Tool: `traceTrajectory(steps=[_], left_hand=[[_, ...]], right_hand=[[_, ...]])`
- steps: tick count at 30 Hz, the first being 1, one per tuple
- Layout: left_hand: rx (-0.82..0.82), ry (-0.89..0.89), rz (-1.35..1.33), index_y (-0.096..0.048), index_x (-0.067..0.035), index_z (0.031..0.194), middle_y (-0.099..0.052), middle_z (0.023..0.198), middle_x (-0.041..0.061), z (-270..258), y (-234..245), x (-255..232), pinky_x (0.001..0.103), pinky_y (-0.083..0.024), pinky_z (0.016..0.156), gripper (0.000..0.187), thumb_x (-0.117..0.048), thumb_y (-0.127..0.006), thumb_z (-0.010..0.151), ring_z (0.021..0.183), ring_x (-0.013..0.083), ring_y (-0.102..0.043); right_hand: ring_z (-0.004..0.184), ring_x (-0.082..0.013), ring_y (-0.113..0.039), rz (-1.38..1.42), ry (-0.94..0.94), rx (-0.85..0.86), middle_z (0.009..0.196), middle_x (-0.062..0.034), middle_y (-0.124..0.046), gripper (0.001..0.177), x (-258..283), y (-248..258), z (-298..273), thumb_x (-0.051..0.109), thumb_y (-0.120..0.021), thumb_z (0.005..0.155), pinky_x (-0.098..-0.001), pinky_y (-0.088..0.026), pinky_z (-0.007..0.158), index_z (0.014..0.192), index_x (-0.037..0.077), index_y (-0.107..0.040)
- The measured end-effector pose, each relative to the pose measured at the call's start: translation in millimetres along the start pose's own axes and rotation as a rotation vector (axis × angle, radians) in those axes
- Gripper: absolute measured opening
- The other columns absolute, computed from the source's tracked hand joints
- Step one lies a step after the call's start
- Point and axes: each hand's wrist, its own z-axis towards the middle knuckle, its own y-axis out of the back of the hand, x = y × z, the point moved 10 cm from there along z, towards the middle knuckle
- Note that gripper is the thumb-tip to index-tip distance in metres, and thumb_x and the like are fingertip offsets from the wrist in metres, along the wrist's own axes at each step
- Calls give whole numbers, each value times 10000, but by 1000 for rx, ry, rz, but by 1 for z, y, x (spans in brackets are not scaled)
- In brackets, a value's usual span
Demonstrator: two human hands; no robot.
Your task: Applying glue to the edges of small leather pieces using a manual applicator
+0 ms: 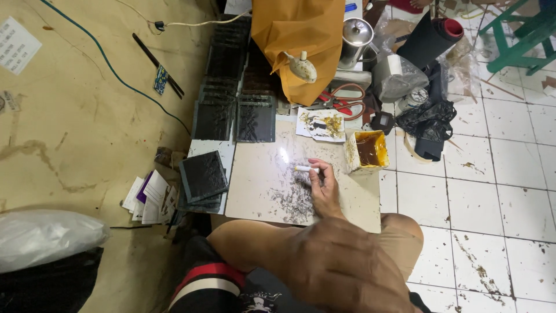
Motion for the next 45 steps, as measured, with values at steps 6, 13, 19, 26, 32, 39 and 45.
traceTrajectory(steps=[6,13,19,26,32,39,45], left_hand=[[120,-49,-136,-626,76,1226,-715,1203,198,5,-11,2,456,-671,951,228,-77,-505,1107,1026,353,-797],[56,-7,-304,-655,21,1148,-721,1149,169,-3,-28,10,415,-699,928,226,-138,-502,1098,971,312,-812],[-38,15,-278,-598,17,1210,-684,1224,173,-29,-23,4,449,-691,988,221,-154,-497,1113,1055,345,-791],[-165,376,306,-684,-10,1139,-743,1041,159,-157,-11,80,358,-666,796,249,-124,-759,930,914,284,-777],[-1,1138,978,-652,53,1209,-671,1175,265,-315,162,113,509,-526,935,406,-178,-781,902,1098,441,-665],[350,1346,1274,-570,18,1418,-657,1184,219,-385,210,139,547,-492,921,926,-481,-880,703,1086,411,-659],[426,1413,1375,-627,-35,1394,-641,1048,174,-351,221,136,542,-515,788,844,-464,-876,711,969,428,-673]], right_hand=[[917,-161,-586,-90,25,-1,1353,-130,-600,149,6,2,-1,175,-488,1056,-312,-503,820,1158,69,-510],[1211,-272,-578,-112,67,7,1337,-159,-582,166,15,2,-4,210,-478,1061,-405,-476,1027,1143,67,-502],[1134,-246,-573,-43,16,36,1330,-151,-555,143,10,0,-8,157,-471,1058,-388,-514,990,1149,50,-499],[1236,-247,-536,74,51,0,1320,-179,-557,119,0,2,-14,90,-505,1081,-393,-421,1097,1185,45,-469],[1250,-310,-574,-13,103,14,1245,-226,-597,109,17,14,-30,72,-524,1093,-459,-409,1102,1170,4,-487],[953,-399,-678,-694,377,-145,1019,-219,-666,148,89,132,-4,-13,-758,1060,-469,-522,884,1178,-31,-672],[1030,-280,-654,-791,335,-55,1077,-38,-737,190,92,162,54,37,-793,989,-385,-493,964,1156,125,-769]])
